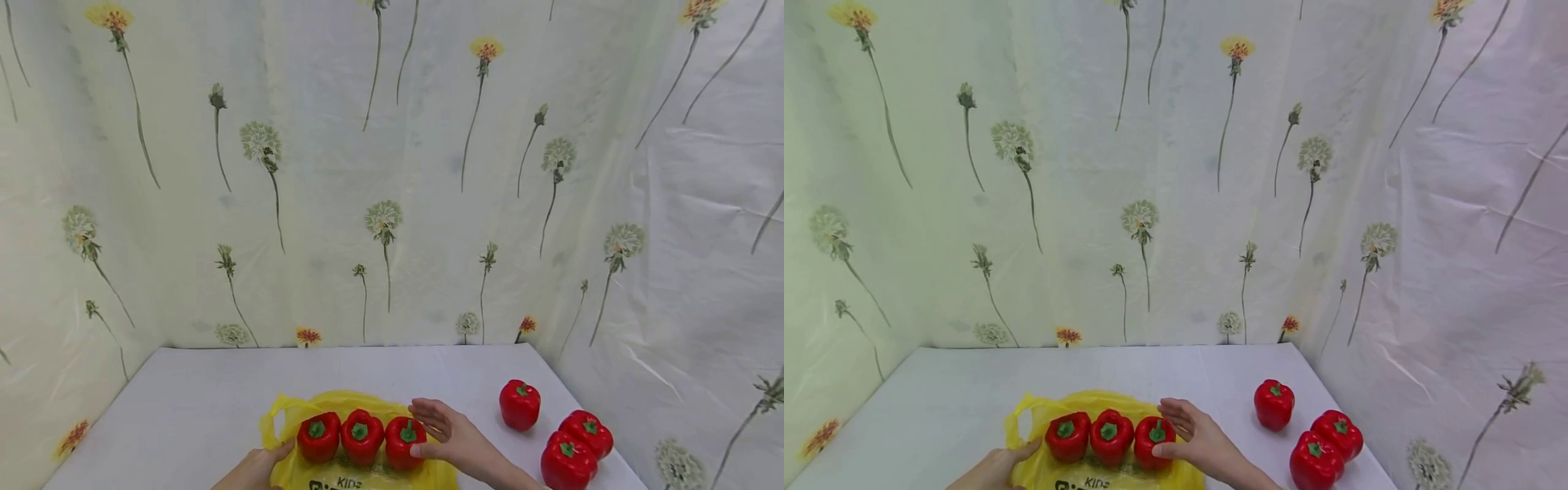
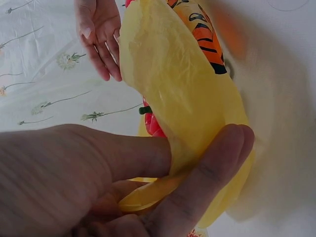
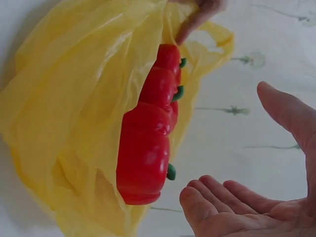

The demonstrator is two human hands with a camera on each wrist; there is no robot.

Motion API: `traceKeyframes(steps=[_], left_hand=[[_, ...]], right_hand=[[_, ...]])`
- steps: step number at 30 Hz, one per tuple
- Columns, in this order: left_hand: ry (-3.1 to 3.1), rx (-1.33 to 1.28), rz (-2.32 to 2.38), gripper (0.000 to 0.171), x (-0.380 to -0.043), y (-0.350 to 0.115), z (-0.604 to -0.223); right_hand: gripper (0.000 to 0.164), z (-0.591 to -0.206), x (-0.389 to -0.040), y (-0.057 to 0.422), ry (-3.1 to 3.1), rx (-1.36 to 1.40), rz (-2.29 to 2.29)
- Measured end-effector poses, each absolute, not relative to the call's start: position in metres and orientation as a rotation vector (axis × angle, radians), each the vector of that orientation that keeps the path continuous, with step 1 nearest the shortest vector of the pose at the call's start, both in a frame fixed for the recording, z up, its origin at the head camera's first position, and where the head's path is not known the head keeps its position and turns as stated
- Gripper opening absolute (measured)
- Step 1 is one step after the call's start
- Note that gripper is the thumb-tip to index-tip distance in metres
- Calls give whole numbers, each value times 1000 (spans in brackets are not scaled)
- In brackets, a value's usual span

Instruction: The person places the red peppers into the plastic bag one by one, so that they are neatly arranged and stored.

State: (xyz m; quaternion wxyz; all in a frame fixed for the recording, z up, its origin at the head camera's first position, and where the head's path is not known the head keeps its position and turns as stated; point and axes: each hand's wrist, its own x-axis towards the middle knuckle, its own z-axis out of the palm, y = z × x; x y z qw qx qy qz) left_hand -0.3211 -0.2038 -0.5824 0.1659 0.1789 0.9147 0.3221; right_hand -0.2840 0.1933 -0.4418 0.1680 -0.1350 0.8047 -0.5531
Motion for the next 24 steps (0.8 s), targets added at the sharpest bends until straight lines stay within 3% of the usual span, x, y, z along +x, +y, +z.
traceKeyframes(steps=[10, 20, 24], left_hand=[[2749, 530, 869, 77, -287, -189, -538], [2750, 460, 826, 69, -275, -176, -514], [2670, 460, 926, 73, -283, -182, -526]], right_hand=[[84, -436, -274, 193, 2286, -360, -1565], [81, -424, -263, 204, 2308, -387, -1539], [79, -422, -260, 209, 2323, -393, -1515]])
